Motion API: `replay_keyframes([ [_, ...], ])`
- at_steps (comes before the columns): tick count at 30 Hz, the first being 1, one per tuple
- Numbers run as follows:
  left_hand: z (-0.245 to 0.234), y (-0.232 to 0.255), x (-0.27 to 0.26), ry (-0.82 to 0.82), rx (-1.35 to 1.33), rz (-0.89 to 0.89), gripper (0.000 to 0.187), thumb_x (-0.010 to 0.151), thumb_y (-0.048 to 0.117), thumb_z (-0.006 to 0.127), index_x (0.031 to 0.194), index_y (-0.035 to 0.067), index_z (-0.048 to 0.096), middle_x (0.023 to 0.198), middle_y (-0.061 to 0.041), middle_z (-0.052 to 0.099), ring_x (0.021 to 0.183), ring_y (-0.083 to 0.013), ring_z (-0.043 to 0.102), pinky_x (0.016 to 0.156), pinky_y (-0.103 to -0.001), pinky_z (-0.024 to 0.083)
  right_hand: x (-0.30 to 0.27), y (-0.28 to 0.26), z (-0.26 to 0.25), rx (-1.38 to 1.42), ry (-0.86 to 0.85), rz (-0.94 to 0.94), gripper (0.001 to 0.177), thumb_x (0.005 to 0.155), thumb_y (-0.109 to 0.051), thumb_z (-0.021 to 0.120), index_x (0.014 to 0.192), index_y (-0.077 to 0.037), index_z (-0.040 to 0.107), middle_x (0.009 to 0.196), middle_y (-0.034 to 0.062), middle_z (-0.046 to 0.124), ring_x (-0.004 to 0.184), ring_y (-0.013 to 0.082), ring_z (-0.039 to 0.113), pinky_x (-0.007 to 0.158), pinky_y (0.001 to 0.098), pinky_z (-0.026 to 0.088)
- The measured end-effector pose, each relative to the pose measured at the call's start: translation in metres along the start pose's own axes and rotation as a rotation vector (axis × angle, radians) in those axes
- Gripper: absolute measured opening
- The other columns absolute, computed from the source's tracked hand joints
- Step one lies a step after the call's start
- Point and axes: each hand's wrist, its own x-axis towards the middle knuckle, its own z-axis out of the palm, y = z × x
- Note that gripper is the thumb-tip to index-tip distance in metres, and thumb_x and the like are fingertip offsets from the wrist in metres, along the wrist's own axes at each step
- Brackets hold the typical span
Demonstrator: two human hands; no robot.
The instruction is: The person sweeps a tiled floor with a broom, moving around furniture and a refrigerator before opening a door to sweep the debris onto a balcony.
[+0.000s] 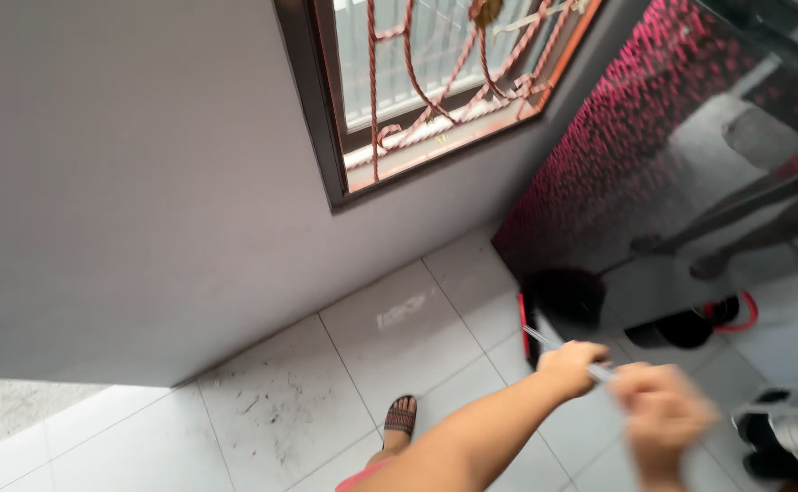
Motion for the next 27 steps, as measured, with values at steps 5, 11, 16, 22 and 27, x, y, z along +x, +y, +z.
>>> replay_keyframes([
  [5,0.057,-0.120,0.068,0.094,0.061,-0.116,0.036,0.066,0.007,0.074,0.101,0.018,0.073,0.108,-0.008,0.071,0.110,-0.0306,0.064,0.078,-0.050,0.051,0.010,0.043,0.061,0.214,0.013,0.099,0.026,0.087,0.006,0.031,0.064,0.002,0.042,0.051,0.0130,0.039,0.047,0.0192,0.035,0.048,0.0323,0.032],
  [11,-0.050,-0.033,0.069,0.108,0.057,-0.170,0.020,0.102,0.027,0.060,0.096,0.011,0.069,0.089,-0.016,0.073,0.089,-0.0390,0.071,0.070,-0.054,0.051,0.123,0.070,0.016,0.495,0.176,0.222,0.030,0.098,-0.001,0.037,0.068,-0.003,0.043,0.056,0.0128,0.042,0.046,0.0236,0.042,0.057,0.0403,0.041],
  [16,-0.109,0.028,0.104,0.268,-0.067,0.027,0.016,0.098,0.025,0.058,0.102,0.015,0.069,0.090,-0.014,0.074,0.088,-0.0385,0.071,0.072,-0.052,0.052,0.207,0.173,-0.063,0.321,-0.112,0.056,0.026,0.087,-0.001,0.035,0.063,-0.003,0.044,0.052,0.0111,0.042,0.048,0.0203,0.041,0.054,0.0301,0.034],
  [22,-0.115,-0.116,0.144,0.175,-0.154,-0.266,0.016,0.095,0.033,0.065,0.100,0.019,0.069,0.101,-0.009,0.073,0.098,-0.0334,0.070,0.077,-0.046,0.055,0.126,0.078,0.167,0.050,-0.416,0.015,0.024,0.089,-0.002,0.044,0.074,0.000,0.063,0.061,0.0064,0.052,0.055,0.0143,0.045,0.054,0.0280,0.038],
  [27,-0.091,-0.137,0.134,0.244,-0.015,-0.304,0.024,0.101,0.037,0.063,0.092,0.016,0.072,0.094,-0.010,0.075,0.095,-0.0328,0.070,0.079,-0.049,0.049,0.154,0.083,0.143,0.513,-0.199,0.166,0.031,0.095,-0.005,0.039,0.068,0.002,0.053,0.055,0.0104,0.043,0.048,0.0164,0.040,0.052,0.0311,0.034],
])
